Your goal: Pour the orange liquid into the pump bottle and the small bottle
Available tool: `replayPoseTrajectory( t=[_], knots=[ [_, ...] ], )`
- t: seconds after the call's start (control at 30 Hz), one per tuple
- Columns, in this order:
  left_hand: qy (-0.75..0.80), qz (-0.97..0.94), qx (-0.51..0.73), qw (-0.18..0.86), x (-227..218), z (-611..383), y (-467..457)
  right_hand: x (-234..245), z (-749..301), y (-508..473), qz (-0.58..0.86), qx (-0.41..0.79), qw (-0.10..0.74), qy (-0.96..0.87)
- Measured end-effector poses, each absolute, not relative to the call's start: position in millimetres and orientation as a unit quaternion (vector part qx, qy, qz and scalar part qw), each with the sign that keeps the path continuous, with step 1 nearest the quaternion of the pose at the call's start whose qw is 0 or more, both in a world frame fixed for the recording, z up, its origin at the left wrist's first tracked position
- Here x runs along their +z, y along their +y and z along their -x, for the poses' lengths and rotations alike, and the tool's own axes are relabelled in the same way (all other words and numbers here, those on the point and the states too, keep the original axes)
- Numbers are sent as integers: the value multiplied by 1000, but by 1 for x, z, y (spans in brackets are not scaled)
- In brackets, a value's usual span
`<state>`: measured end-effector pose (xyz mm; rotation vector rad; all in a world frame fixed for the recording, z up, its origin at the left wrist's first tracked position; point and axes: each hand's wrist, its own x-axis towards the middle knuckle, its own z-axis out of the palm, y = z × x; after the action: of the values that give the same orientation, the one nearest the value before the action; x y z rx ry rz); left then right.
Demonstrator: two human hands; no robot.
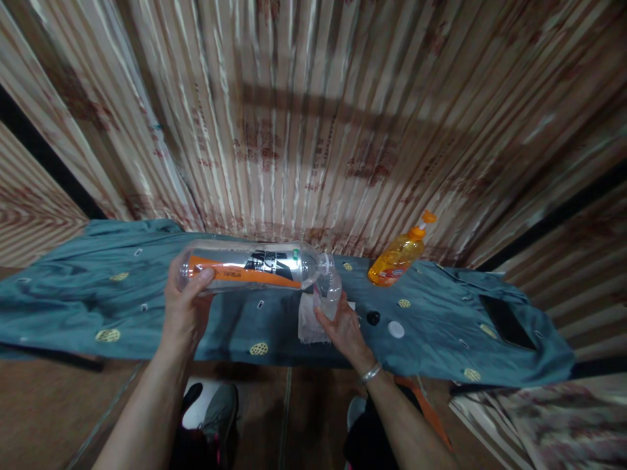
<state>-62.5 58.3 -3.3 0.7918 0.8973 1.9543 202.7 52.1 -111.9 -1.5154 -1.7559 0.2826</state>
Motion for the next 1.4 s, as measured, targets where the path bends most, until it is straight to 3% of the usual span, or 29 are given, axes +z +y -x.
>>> replayPoseTrajectory(
  t=[0.37, 1.4],
  knots=[
    [358, -352, 749, 433, -15, 63, 61, -113, -203, 55, 596, 130, 411, -678],
    [375, -303, 744, 462, -14, 55, 63, -99, -202, 54, 621, 135, 352, -687]
  ],
)
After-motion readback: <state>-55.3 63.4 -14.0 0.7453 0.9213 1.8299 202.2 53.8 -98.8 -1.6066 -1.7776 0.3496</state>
